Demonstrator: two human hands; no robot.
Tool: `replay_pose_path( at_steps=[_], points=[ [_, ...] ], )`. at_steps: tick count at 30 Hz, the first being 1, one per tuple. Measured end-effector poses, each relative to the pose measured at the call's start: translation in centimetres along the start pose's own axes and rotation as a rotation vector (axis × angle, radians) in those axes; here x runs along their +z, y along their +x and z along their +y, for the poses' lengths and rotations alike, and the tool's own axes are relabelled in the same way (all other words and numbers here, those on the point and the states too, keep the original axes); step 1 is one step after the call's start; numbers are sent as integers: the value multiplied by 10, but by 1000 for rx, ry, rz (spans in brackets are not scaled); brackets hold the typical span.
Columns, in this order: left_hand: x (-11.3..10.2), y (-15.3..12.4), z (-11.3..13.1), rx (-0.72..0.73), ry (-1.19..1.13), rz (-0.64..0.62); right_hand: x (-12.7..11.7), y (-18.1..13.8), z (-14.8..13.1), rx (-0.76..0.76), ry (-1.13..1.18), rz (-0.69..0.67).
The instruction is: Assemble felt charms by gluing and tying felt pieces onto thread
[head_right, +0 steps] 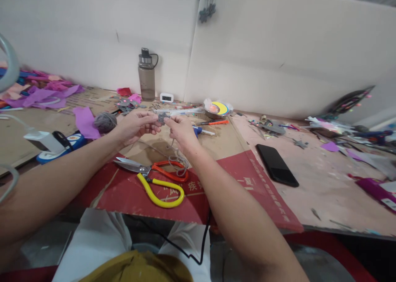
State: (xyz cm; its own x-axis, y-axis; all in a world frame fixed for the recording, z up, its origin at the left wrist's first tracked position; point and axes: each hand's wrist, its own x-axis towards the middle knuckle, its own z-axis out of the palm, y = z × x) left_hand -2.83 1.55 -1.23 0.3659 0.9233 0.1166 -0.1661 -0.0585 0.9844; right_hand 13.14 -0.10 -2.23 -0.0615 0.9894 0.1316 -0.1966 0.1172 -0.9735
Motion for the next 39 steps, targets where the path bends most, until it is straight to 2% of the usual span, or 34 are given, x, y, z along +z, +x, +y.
replay_pose_path(
  at_steps=[3,14,21,23,26,28,31,39],
  points=[
    [-2,1,-2,64,40,-6,0,0,1,-19,-14,-2],
    [-1,1,-4,120,190,34,0,0,3,-65,-161,50],
    [3,-5,1,226,403,44,0,1,2,-66,-235,99],
    [2,-4,-1,200,345,44,0,0,-1,-50,-186,58],
    [1,0,-4,109,153,59,-2,-3,-6,0,-24,-92],
    [0,1,-5,66,68,80,-2,-4,-7,24,58,-143],
    [0,1,-5,48,17,105,-2,-3,-6,29,84,-125],
    [1,1,-6,87,42,74,-1,-1,2,-2,28,-74]
  ],
)
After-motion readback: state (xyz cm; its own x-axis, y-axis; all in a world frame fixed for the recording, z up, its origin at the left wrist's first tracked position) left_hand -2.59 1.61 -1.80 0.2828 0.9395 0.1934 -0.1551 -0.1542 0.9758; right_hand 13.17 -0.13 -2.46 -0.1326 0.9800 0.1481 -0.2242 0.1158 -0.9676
